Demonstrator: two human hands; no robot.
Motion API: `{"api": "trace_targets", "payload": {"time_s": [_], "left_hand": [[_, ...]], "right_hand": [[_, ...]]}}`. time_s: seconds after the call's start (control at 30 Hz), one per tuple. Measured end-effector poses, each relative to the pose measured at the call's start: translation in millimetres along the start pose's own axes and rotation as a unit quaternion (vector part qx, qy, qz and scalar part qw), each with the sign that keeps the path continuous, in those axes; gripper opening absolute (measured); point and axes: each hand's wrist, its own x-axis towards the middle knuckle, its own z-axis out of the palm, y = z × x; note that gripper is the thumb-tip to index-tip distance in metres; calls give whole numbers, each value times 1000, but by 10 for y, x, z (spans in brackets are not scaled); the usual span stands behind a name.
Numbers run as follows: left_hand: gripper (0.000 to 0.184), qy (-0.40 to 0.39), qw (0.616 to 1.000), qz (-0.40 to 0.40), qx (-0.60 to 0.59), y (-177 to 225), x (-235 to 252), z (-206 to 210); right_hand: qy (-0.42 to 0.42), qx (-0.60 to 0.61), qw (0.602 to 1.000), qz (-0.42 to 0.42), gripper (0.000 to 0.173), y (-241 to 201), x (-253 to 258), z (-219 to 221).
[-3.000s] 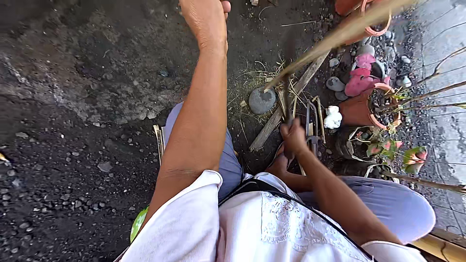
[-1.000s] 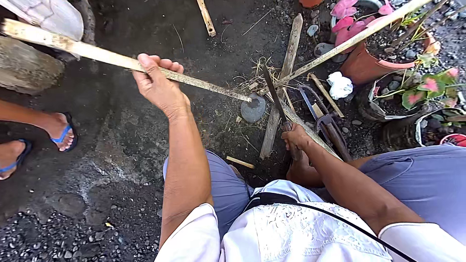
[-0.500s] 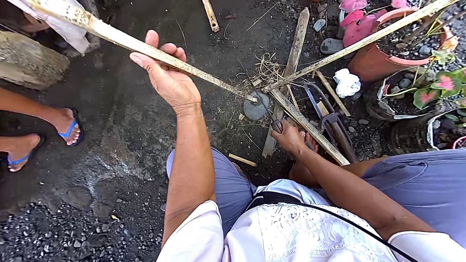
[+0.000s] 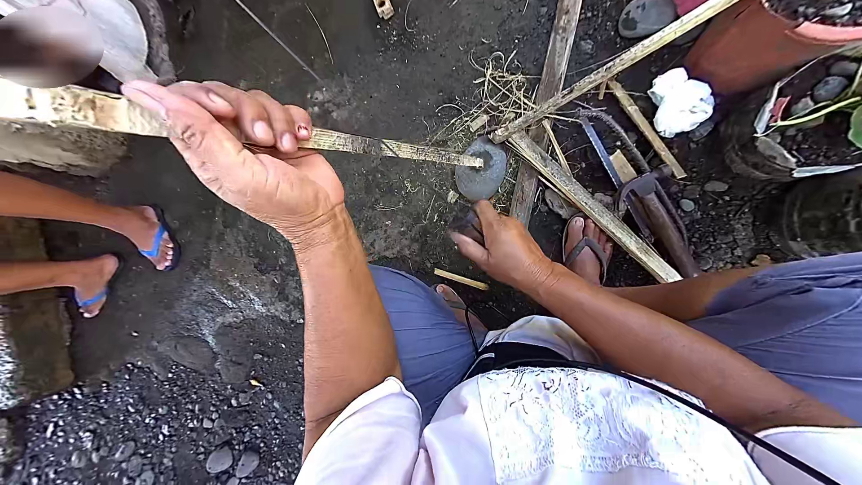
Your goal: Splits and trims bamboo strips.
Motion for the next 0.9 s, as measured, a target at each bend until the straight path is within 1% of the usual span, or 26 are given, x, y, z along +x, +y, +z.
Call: {"api": "trace_targets", "payload": {"time_s": [0.07,0.13,0.2,0.23,0.3,0.33,0.37,0.4,0.43,0.47,0.53,0.57,0.63,0.67,0.7,0.73,0.8,0.83,0.87,0.9], "left_hand": [[47,10,1000,12,7,-7,-9,-11],[48,33,999,16,11,-24,18,-54],[48,45,999,16,22,-27,29,-88],[49,40,999,20,25,-31,33,-65],[49,35,999,19,35,-20,-16,29],[49,31,999,16,36,-11,-41,74],[48,26,999,14,32,-9,-50,99],[48,20,999,15,26,-12,-49,104],[47,18,1000,17,17,-19,-37,104],[47,17,1000,20,12,-23,-27,102],[46,22,999,25,13,-37,-9,86],[46,27,999,21,21,-39,-12,75],[47,37,998,20,36,-44,2,76],[47,41,998,17,43,-35,-9,70],[47,42,998,17,47,-27,-13,70],[47,41,998,19,47,-22,-10,68],[46,43,998,28,42,-31,7,36],[46,48,997,30,42,-41,23,-9],[47,56,997,28,46,-41,18,-52],[48,60,997,23,52,-31,5,-76]], "right_hand": [[-25,0,999,38,39,178,-4,44],[-41,-4,997,58,35,128,-11,-10],[-43,-15,998,53,31,-65,-40,-96],[-32,-19,999,36,30,-124,-39,-121],[1,-30,1000,2,31,-69,-46,-89],[3,-32,999,9,31,52,-44,-48],[-14,-32,998,46,32,213,-39,-17],[-45,-28,993,104,34,388,-26,-13],[-75,-22,984,163,37,533,1,-34],[-91,-20,975,203,37,606,20,-65],[-100,-15,969,227,35,468,20,-164],[-95,-9,973,212,34,334,-1,-196],[-68,-21,988,137,31,136,-9,-194],[-53,-29,993,102,31,126,-23,-147],[-47,-31,995,86,31,193,-21,-96],[-54,-30,994,95,32,335,-13,-47],[-84,-27,982,166,34,653,15,-9],[-97,-30,974,203,35,713,30,-30],[-107,-34,967,227,36,674,15,-66],[-111,-35,965,234,36,553,-11,-112]]}}
